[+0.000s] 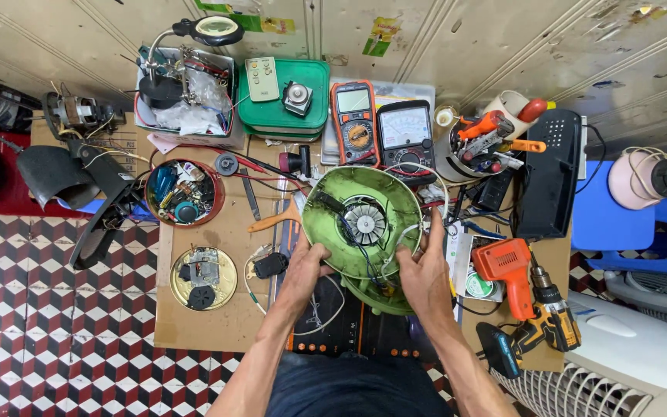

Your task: Disassembling and inspecting the motor housing of a green electric fan on a repair workbench.

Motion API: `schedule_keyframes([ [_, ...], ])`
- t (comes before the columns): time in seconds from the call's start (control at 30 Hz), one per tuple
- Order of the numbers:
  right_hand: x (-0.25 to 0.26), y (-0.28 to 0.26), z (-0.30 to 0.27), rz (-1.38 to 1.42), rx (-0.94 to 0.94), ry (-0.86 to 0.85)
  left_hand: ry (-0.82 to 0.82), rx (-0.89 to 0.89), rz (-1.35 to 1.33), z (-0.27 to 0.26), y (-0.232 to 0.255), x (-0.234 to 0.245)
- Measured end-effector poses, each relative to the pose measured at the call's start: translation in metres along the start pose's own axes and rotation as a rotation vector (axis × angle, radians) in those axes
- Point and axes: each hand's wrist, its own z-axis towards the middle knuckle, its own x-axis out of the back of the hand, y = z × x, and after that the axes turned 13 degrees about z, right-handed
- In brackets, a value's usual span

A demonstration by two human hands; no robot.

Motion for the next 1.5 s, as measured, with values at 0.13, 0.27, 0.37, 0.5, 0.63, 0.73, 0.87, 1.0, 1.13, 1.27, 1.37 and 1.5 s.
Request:
schedule_keyframes([
  [0.13,-0.005,0.015,-0.008,-0.036,0.027,0.021,0.008,-0.020,0.012,0.002,-0.005,0.005],
  [0.27,-0.010,0.017,-0.015,0.055,0.110,0.027,0.040,-0.095,0.066,0.008,-0.011,0.006],
  [0.37,-0.014,0.002,-0.021,0.116,0.053,0.030,-0.004,0.015,-0.049,0.013,-0.009,0.006],
  [0.5,-0.015,0.005,-0.023,0.170,-0.034,0.030,-0.051,0.126,-0.130,0.018,-0.017,0.008],
  [0.63,-0.013,0.010,-0.022,0.066,-0.131,0.027,-0.006,0.231,0.059,0.047,-0.091,0.024],
  [0.73,-0.012,0.022,-0.021,0.113,-0.029,-0.002,-0.013,0.198,-0.118,0.036,-0.068,0.019],
  [0.87,-0.009,0.030,-0.020,0.184,0.014,-0.038,0.075,0.277,-0.108,0.032,-0.065,0.018],
  [1.0,-0.003,0.028,-0.017,0.237,-0.291,-0.086,0.141,0.184,-0.004,0.048,-0.108,0.029],
  [1.13,0.007,0.070,-0.012,0.391,-0.015,-0.008,0.068,0.299,-0.277,0.034,-0.073,0.016],
  [1.27,0.022,0.080,-0.003,0.392,-0.015,0.070,0.066,0.272,-0.395,0.026,-0.061,0.009],
  [1.37,0.030,0.124,0.008,0.289,-0.199,0.113,0.083,0.264,-0.437,0.024,-0.061,0.006],
  [1.5,0.038,0.175,0.021,0.341,-0.689,-0.097,0.094,0.273,-0.443,0.019,-0.041,0.001],
])
